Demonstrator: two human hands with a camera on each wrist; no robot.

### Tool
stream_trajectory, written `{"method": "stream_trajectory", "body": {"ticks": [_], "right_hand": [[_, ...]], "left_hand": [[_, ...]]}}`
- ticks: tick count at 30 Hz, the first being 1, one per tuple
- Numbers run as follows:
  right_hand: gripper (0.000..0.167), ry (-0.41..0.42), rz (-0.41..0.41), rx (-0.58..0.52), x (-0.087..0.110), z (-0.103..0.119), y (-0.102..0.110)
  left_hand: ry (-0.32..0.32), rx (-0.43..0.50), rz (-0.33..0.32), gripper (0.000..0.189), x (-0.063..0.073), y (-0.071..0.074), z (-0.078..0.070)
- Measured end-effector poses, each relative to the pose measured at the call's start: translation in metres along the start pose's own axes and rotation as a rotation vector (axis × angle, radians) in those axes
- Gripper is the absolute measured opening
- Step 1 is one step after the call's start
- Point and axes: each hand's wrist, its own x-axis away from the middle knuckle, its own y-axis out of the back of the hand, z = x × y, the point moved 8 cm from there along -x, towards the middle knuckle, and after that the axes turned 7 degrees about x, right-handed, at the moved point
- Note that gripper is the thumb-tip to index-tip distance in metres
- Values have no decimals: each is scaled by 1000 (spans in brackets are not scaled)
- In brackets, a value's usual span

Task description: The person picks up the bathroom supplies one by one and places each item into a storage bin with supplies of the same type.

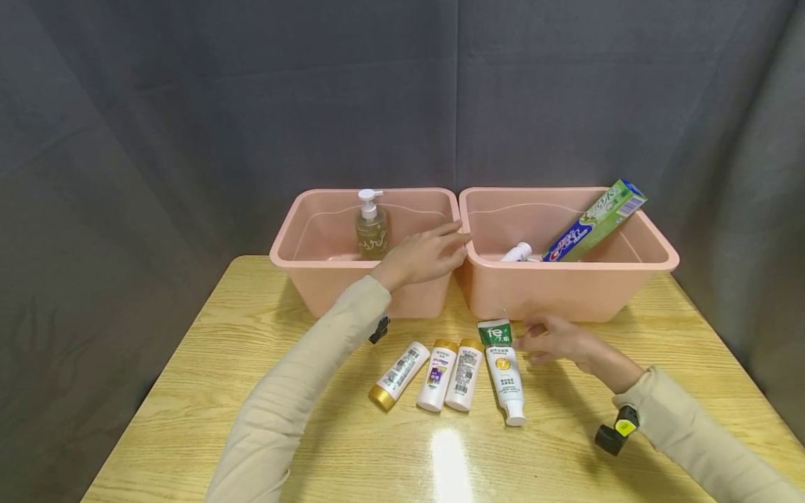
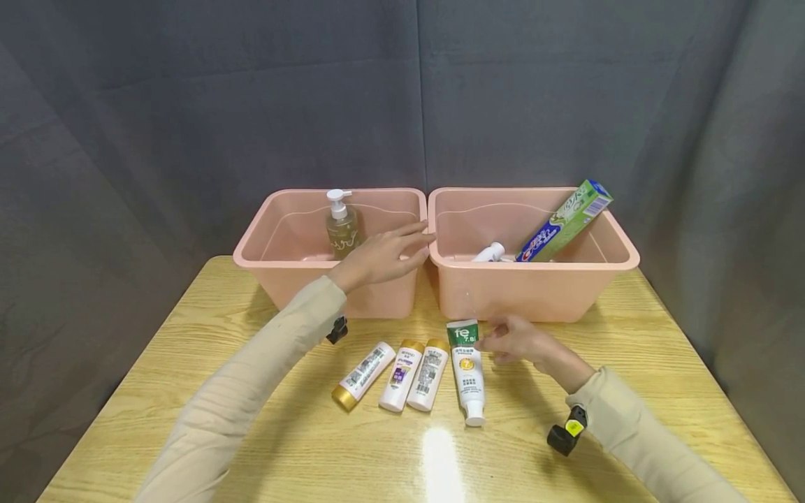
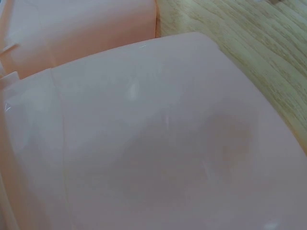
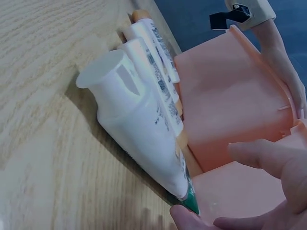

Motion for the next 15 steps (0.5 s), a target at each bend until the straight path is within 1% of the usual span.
{"method": "stream_trajectory", "body": {"ticks": [6, 15], "right_hand": [[74, -19, 13, -9, -2, -4, -5], [78, -23, 79, -13, -5, -6, -16]], "left_hand": [[-5, 16, -2, 50, 0, 1, -1], [15, 15, 6, 50, 0, 0, 0]]}}
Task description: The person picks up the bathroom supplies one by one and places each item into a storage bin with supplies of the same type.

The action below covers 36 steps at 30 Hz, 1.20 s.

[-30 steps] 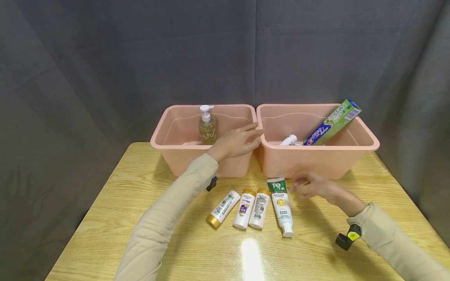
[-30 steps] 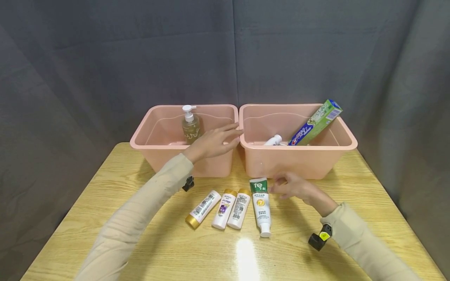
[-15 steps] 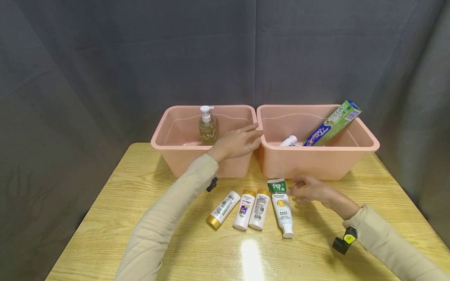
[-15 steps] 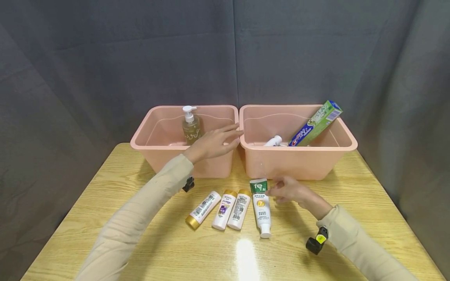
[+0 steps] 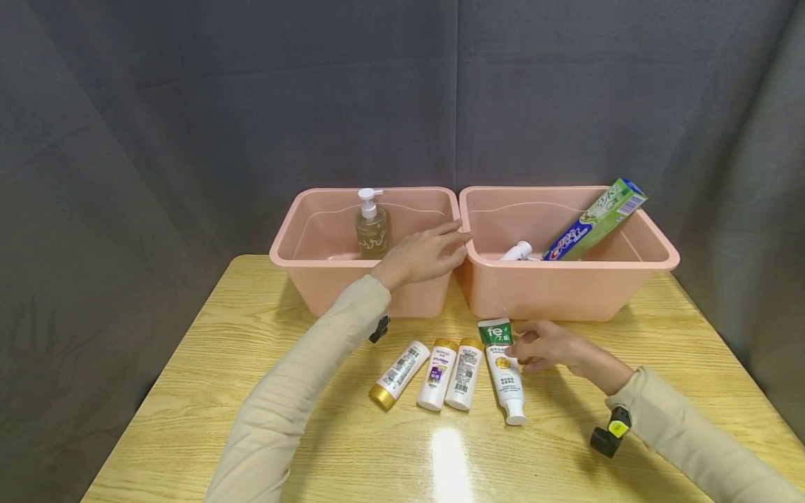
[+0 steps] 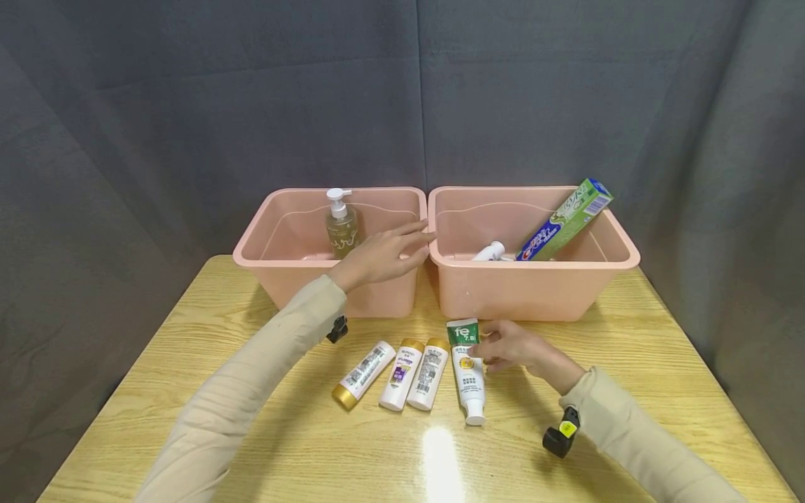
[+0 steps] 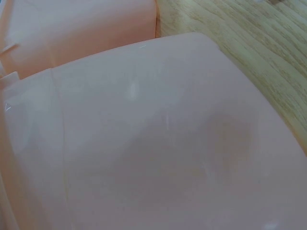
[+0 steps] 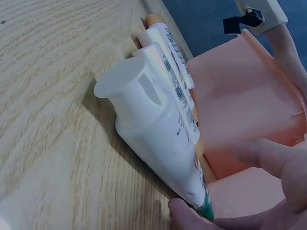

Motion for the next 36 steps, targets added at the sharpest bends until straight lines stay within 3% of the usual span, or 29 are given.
{"method": "stream_trajectory", "body": {"ticks": [5, 15, 20, 31, 36], "right_hand": [[76, -10, 7, -16, -2, -2, -3], [56, 8, 13, 5, -5, 0, -6], [57, -6, 4, -2, -8, 0, -8], [62, -121, -75, 15, -16, -9, -7], [60, -114, -71, 23, -21, -9, -8]], "left_hand": [[15, -14, 12, 51, 0, -2, 1], [25, -13, 11, 50, 0, -1, 1], [18, -16, 6, 50, -1, -1, 2], [7, -18, -2, 50, -1, -1, 2], [5, -13, 0, 50, 0, -1, 1]]}}
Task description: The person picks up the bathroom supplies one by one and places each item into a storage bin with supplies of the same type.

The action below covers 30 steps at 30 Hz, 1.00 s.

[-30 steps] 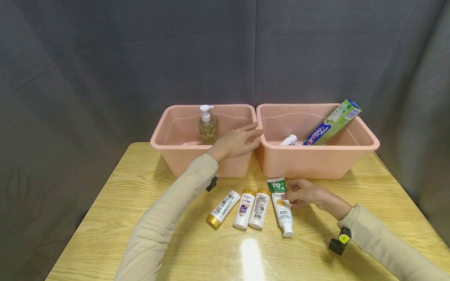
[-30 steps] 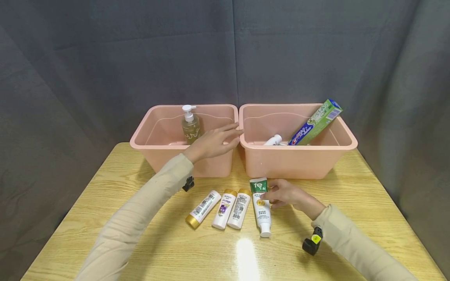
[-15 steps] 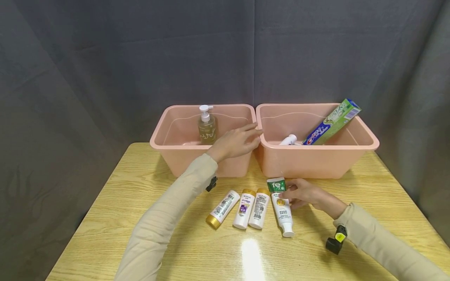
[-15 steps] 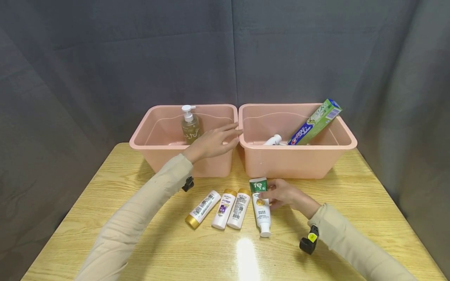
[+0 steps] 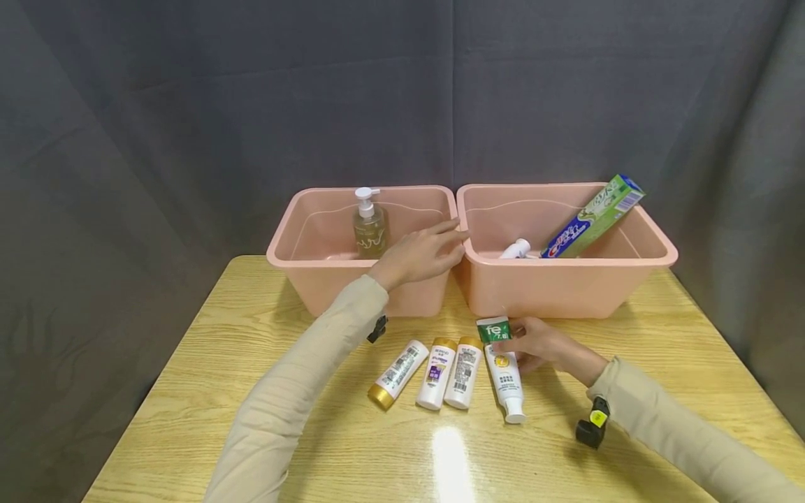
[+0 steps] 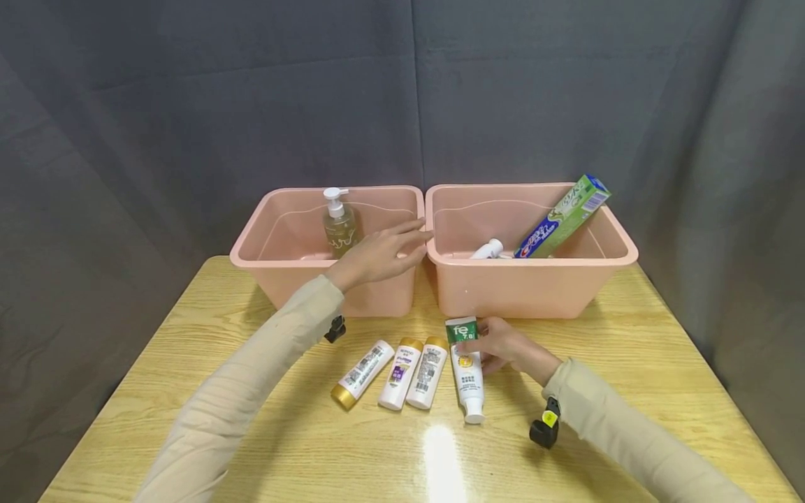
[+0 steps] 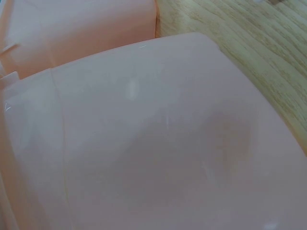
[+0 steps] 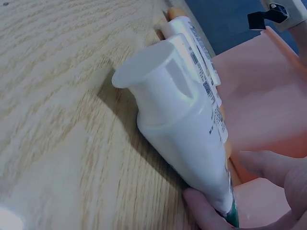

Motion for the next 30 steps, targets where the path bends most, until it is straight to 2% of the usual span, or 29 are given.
{"method": "stream_trajectory", "body": {"ticks": [13, 22, 30], "right_hand": [[65, -5, -61, 79, -8, -3, 1], [49, -16, -70, 94, -9, -3, 0], [44, 3, -68, 67, -7, -2, -1]], "left_hand": [[2, 2, 5, 50, 0, 0, 1], [3, 3, 13, 51, 0, 0, 0], [-3, 5, 9, 51, 1, 0, 0]]}}
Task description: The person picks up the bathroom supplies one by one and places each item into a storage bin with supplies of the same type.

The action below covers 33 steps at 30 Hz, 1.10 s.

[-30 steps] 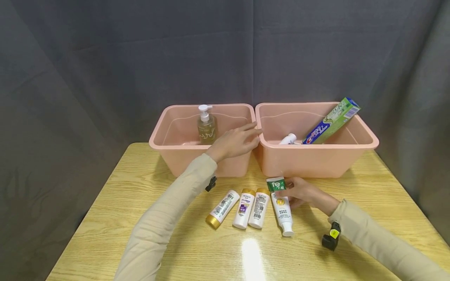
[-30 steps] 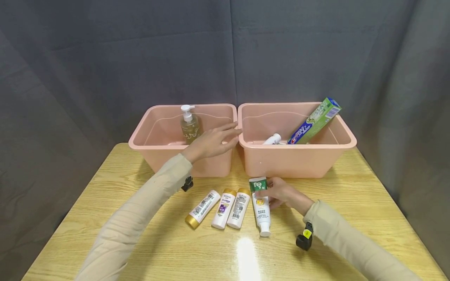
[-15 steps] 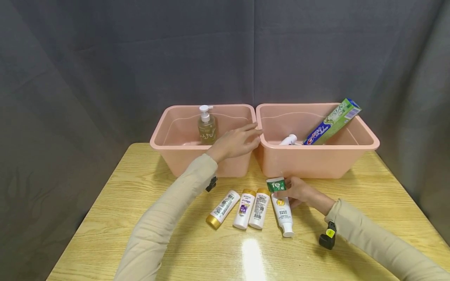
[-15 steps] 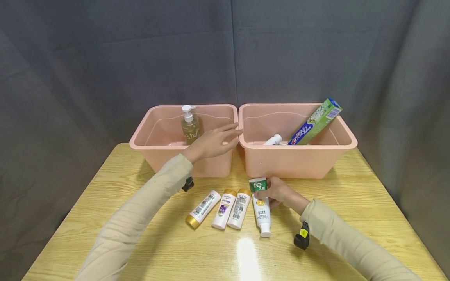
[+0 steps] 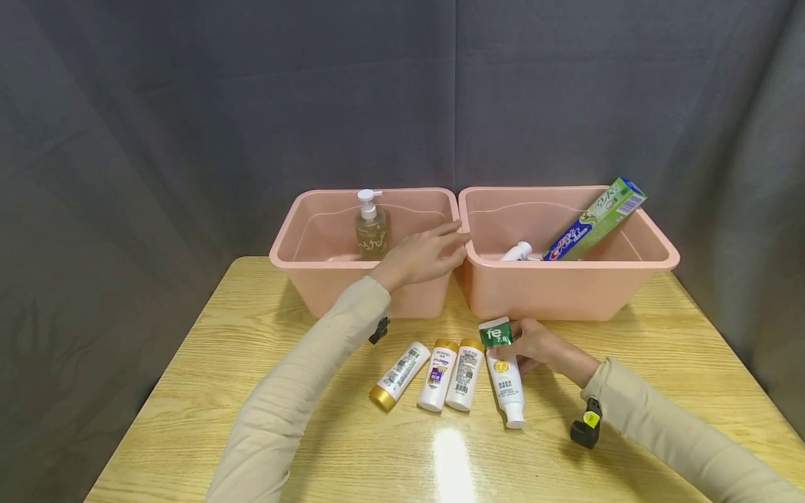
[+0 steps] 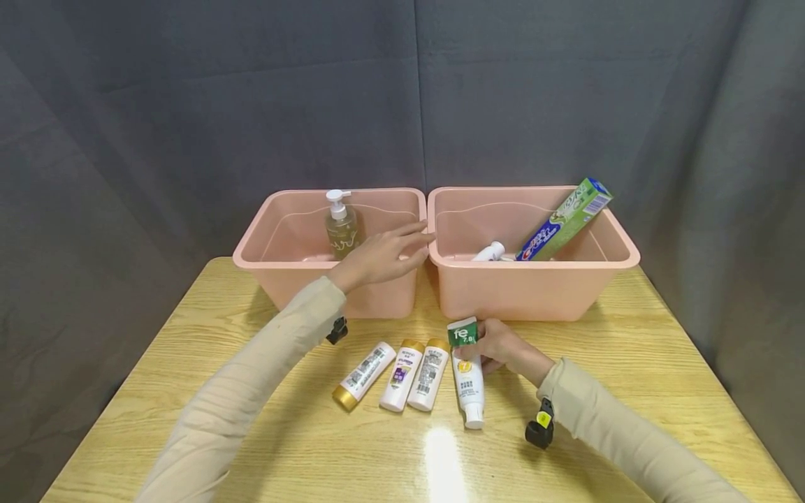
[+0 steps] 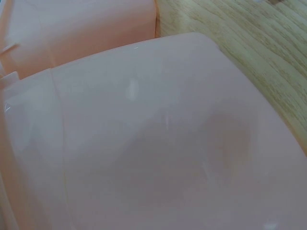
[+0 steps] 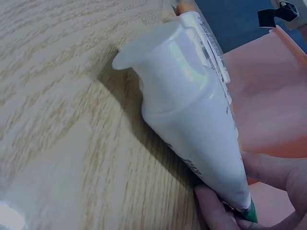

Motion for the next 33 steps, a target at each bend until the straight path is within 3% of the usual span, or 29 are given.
{"method": "stream_trajectory", "body": {"ticks": [10, 22, 33], "right_hand": [[55, 46, 2, -74, 5, 3, 3], [49, 25, -3, -89, 8, 0, 5], [48, 61, -9, -108, 10, 4, 6]], "left_hand": [[6, -3, 2, 51, 0, 0, 0], [2, -1, 0, 51, 0, 0, -1], [-2, 2, -4, 50, 0, 0, -1]]}}
